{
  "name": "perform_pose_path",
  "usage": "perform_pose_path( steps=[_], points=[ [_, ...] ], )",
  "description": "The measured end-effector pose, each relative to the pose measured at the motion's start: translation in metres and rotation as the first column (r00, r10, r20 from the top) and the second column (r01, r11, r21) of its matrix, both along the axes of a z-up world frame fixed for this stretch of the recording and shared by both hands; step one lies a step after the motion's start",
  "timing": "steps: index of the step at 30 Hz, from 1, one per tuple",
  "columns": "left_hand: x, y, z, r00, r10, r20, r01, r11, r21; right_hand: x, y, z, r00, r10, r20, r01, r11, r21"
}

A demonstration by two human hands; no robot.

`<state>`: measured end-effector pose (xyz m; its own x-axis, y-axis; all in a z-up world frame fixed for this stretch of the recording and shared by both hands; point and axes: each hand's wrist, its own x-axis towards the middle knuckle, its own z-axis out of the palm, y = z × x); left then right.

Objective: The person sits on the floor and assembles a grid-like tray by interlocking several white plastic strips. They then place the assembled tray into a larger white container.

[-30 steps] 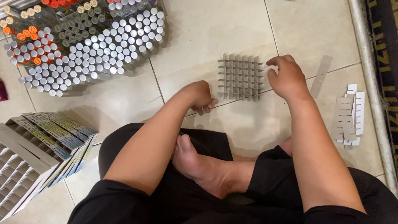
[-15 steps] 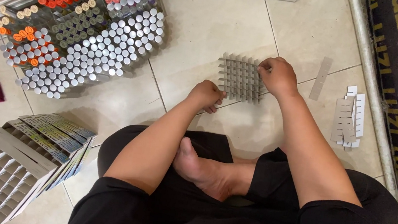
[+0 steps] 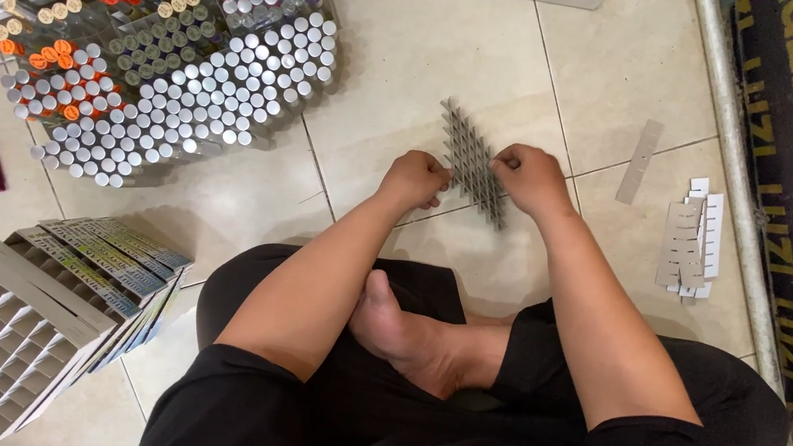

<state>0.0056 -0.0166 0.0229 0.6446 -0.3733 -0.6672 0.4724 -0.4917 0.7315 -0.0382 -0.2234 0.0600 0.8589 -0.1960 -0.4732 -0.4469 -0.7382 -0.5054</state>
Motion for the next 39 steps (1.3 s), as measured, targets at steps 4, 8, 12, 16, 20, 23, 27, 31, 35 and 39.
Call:
perform_pose_path(
  steps=[4,8,12,16,20,23,27,31,35,39],
  points=[
    [0.000,0.000,-0.002,1.000,0.024,0.009,-0.023,0.999,-0.036,-0.004,0.017,0.002,1.000,-0.015,-0.004,0.015,1.000,0.026],
    [0.000,0.000,0.003,0.999,0.035,0.014,-0.034,0.999,-0.030,-0.007,0.026,0.001,0.999,-0.030,-0.009,0.031,0.997,0.070],
    [0.000,-0.004,-0.006,0.999,0.030,0.029,-0.029,0.999,-0.021,-0.012,0.039,0.011,0.998,-0.059,-0.009,0.059,0.987,0.150],
    [0.000,-0.006,-0.020,1.000,0.020,0.016,-0.020,1.000,-0.011,-0.013,0.041,-0.018,0.999,-0.049,0.013,0.046,0.987,0.156],
    [-0.001,-0.007,-0.029,0.999,0.049,-0.006,-0.050,0.997,-0.052,-0.019,0.053,-0.018,0.991,-0.124,0.047,0.113,0.975,0.192],
    [0.000,-0.007,-0.039,0.995,0.099,-0.019,-0.100,0.990,-0.095,-0.024,0.061,-0.017,0.985,-0.163,0.061,0.146,0.964,0.221],
    [0.002,-0.010,-0.092,0.988,0.153,-0.025,-0.155,0.977,-0.147,-0.027,0.065,-0.010,0.969,-0.221,0.107,0.176,0.930,0.322],
    [-0.001,-0.008,-0.021,0.981,0.184,-0.063,-0.194,0.956,-0.219,-0.029,0.055,-0.026,0.905,-0.413,0.103,0.336,0.842,0.423],
    [-0.001,-0.006,-0.005,0.971,0.213,-0.104,-0.236,0.917,-0.322,-0.025,0.053,-0.018,0.860,-0.509,0.047,0.392,0.716,0.577],
    [0.001,-0.005,0.001,0.963,0.264,-0.061,-0.270,0.909,-0.319,-0.025,0.055,-0.010,0.862,-0.502,0.074,0.374,0.727,0.576]
  ],
)
